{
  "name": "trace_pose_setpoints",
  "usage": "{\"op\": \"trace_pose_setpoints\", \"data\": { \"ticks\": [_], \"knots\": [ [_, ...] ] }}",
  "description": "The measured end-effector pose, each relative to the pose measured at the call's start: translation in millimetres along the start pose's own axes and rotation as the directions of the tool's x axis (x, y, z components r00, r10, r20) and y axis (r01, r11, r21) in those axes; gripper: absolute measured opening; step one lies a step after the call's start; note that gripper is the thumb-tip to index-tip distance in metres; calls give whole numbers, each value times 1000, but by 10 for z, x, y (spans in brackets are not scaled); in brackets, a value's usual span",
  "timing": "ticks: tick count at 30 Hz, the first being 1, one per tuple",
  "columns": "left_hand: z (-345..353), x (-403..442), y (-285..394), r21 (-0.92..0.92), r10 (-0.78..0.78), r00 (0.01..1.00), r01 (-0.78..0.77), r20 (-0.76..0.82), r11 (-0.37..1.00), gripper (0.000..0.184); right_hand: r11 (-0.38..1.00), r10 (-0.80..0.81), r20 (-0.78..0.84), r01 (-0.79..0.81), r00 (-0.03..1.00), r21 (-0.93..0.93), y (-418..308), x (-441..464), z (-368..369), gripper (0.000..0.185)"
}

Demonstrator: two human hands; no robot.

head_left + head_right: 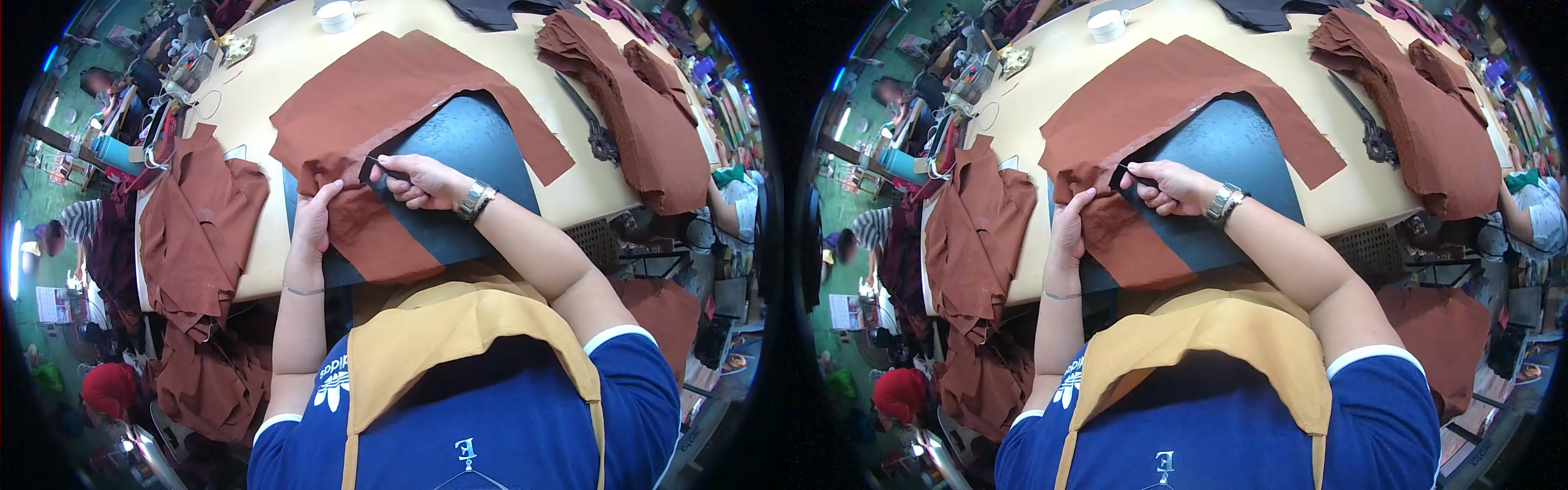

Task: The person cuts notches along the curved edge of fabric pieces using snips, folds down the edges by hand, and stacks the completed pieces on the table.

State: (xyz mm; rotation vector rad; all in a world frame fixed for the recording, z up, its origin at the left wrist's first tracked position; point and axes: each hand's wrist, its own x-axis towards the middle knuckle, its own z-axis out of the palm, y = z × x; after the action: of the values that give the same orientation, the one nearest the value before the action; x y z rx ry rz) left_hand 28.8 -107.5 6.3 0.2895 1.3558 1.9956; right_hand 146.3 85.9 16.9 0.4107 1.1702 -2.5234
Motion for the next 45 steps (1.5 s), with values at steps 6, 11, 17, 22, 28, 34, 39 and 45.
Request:
{"op": "trace_pose_setpoints", "data": {
  "ticks": [6,11,17,22,28,34,39,45],
  "knots": [
    [-11,9,3,-16,-6,1000,6,15,1000,47,999,37,6,-37,999,-1,-39,38,37,31],
    [-57,36,-28,-13,-4,1000,4,13,1000,49,999,0,4,0,1000,-32,-6,-2,19,31],
    [-20,20,-22,-25,-3,1000,3,10,1000,49,999,19,36,-18,999,-43,-7,63,11,32],
    [5,1,-13,0,46,999,-46,-9,999,48,999,22,42,-20,999,-44,-6,8,-21,32],
    [37,-39,1,85,58,998,-59,17,995,53,998,7,40,-4,999,-64,14,23,8,30],
    [-264,-690,49,472,191,981,-180,25,863,62,988,-142,-173,129,975,-86,-74,-795,-288,32],
    [33,-647,675,886,724,669,-426,171,185,53,963,-242,-461,271,854,-3,-241,-1202,-711,37],
    [975,443,181,775,380,718,-632,583,5,22,957,-122,-415,217,902,192,-318,-840,-769,34]
  ]
}}
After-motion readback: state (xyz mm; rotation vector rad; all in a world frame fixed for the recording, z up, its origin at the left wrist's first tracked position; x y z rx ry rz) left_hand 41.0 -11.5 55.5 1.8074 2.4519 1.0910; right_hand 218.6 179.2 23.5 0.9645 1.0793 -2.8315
